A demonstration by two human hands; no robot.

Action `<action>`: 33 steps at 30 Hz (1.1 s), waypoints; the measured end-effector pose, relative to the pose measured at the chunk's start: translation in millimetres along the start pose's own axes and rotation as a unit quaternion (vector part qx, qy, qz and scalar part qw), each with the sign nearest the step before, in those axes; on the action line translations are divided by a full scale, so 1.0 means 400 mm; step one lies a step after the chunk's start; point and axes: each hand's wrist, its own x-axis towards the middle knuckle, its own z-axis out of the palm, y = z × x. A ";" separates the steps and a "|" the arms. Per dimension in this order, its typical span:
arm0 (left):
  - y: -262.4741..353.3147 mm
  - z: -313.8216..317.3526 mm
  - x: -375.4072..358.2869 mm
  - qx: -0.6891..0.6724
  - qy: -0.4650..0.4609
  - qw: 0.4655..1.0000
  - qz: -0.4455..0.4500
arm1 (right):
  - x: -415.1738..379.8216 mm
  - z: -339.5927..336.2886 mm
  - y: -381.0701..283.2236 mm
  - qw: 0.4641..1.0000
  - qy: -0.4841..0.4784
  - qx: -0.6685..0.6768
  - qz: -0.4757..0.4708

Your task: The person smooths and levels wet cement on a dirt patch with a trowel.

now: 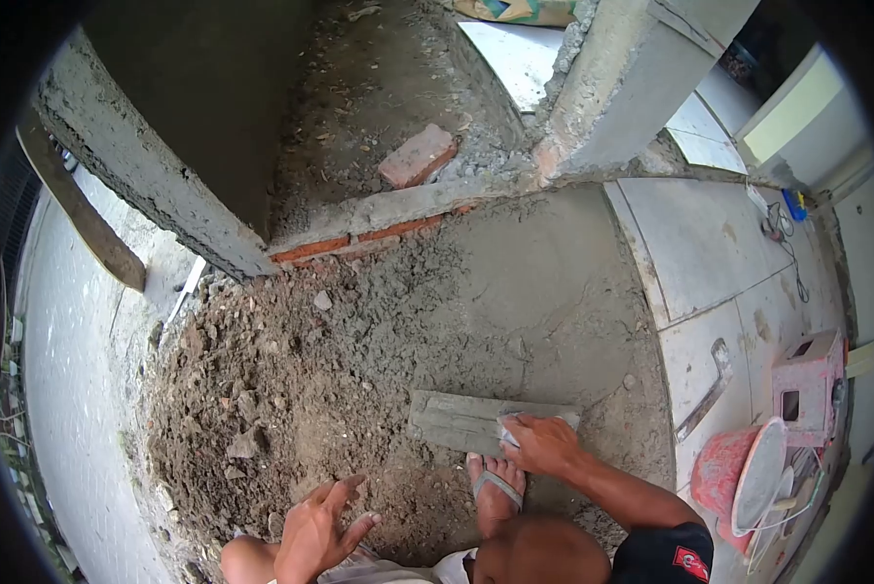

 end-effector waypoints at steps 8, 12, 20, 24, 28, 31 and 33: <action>-0.015 -0.046 -0.044 -0.009 0.032 0.999 -0.010 | 0.025 -0.039 -0.022 0.984 0.079 0.140 0.082; -0.076 -0.052 -0.026 -0.047 -0.003 0.999 -0.003 | 0.035 -0.017 -0.049 0.995 0.068 0.078 0.000; -0.182 -0.012 0.028 -0.082 -0.066 0.994 -0.009 | -0.073 0.007 -0.091 0.986 0.074 0.025 0.145; -0.226 -0.009 0.059 -0.115 -0.070 0.991 0.014 | -0.175 -0.023 -0.126 0.938 0.163 0.077 0.297; -0.257 -0.004 0.083 -0.146 -0.058 0.986 0.047 | -0.239 -0.048 -0.183 0.965 0.148 0.027 0.213; -0.279 -0.002 0.117 -0.128 -0.043 0.991 0.019 | -0.224 -0.015 -0.202 0.983 0.029 -0.018 0.180; -0.264 -0.019 0.118 -0.141 -0.016 0.990 0.002 | -0.215 0.058 -0.191 0.988 -0.003 -0.002 0.153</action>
